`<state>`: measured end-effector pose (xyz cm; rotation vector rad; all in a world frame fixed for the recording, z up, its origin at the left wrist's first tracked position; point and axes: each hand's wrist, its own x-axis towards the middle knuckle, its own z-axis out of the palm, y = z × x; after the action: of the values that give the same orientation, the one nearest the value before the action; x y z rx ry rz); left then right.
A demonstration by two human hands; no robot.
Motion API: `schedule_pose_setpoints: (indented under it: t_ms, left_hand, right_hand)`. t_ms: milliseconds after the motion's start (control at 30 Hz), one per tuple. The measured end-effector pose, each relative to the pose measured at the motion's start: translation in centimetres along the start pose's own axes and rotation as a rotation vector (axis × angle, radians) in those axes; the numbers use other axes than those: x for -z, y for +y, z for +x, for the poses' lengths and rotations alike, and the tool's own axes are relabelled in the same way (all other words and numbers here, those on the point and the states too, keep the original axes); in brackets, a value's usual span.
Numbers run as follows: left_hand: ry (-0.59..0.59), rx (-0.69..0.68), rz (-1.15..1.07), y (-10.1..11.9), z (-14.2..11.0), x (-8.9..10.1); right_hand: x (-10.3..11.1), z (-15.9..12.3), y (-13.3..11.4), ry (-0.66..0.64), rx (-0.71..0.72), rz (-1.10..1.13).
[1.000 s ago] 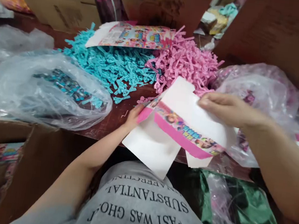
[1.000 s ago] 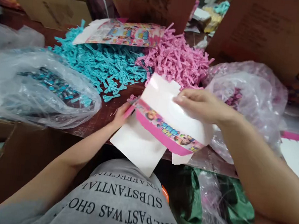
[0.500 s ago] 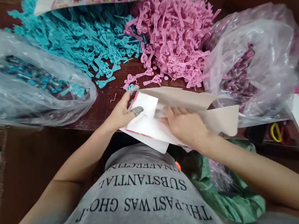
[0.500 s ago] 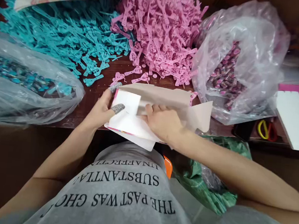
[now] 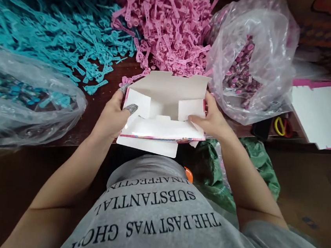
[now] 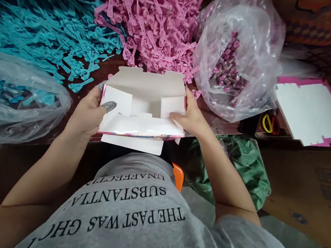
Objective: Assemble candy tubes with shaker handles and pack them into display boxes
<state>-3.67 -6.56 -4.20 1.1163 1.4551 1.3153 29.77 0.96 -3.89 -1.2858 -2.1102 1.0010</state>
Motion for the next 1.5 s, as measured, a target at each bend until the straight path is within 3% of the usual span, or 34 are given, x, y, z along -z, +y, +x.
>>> schedule_pose_setpoints:
  t_ms: [133,267,333,400,467,533,600,633,733,800,900,1000,1233,1500]
  left_hand:
    - [0.047,-0.024,0.026,-0.7,0.1,-0.1]
    - [0.027,-0.003,0.005,-0.4,0.1,-0.3]
    - [-0.006,0.015,-0.035,0.2,0.1,-0.7]
    - [-0.017,0.008,-0.079,0.7,-0.5,-0.8]
    - [0.082,-0.048,-0.097,0.8,-2.1,-0.5]
    - [0.303,-0.129,-0.094,0.4,-5.1,0.1]
    - [0.468,-0.122,-0.131,-0.7,-8.9,0.5]
    - [0.433,-0.023,-0.191,-1.3,-10.7,0.4]
    - [0.048,0.473,-0.452,-2.7,-14.0,-1.0]
    - [-0.049,0.588,-0.595,-2.8,-13.9,-2.6]
    - [0.055,0.461,-0.707,-1.8,-12.0,-5.1]
    - [0.061,0.400,-0.720,-0.3,-10.8,-6.6]
    - [0.039,0.269,-0.643,1.2,-11.6,-7.3]
    - [-0.045,0.079,-0.461,3.8,-11.4,-8.4]
  right_hand:
    - [-0.1,-0.2,-1.2,0.020,0.109,-0.230]
    - [1.7,0.1,-3.4,0.125,0.345,-0.130]
    - [1.9,0.7,-4.9,0.052,0.384,-0.052]
    - [1.5,1.4,-6.3,-0.112,0.341,-0.114]
    - [0.4,2.0,-7.1,-0.212,0.279,-0.313]
    - [-0.9,2.2,-7.4,-0.195,0.245,-0.524]
    - [-2.1,2.1,-7.2,-0.137,0.235,-0.655]
    - [-2.7,2.1,-7.0,-0.110,0.244,-0.683]
    - [-3.7,1.9,-6.9,-0.068,0.294,-0.668]
    - [-3.9,1.7,-7.3,-0.084,0.310,-0.643]
    - [-3.8,1.3,-8.5,-0.121,0.295,-0.659]
    - [-3.4,0.6,-9.2,-0.098,0.292,-0.682]
    - [-1.5,-1.1,-8.3,-0.107,0.264,-0.666]
    - [1.3,-2.4,-10.3,-0.013,0.194,-0.597]
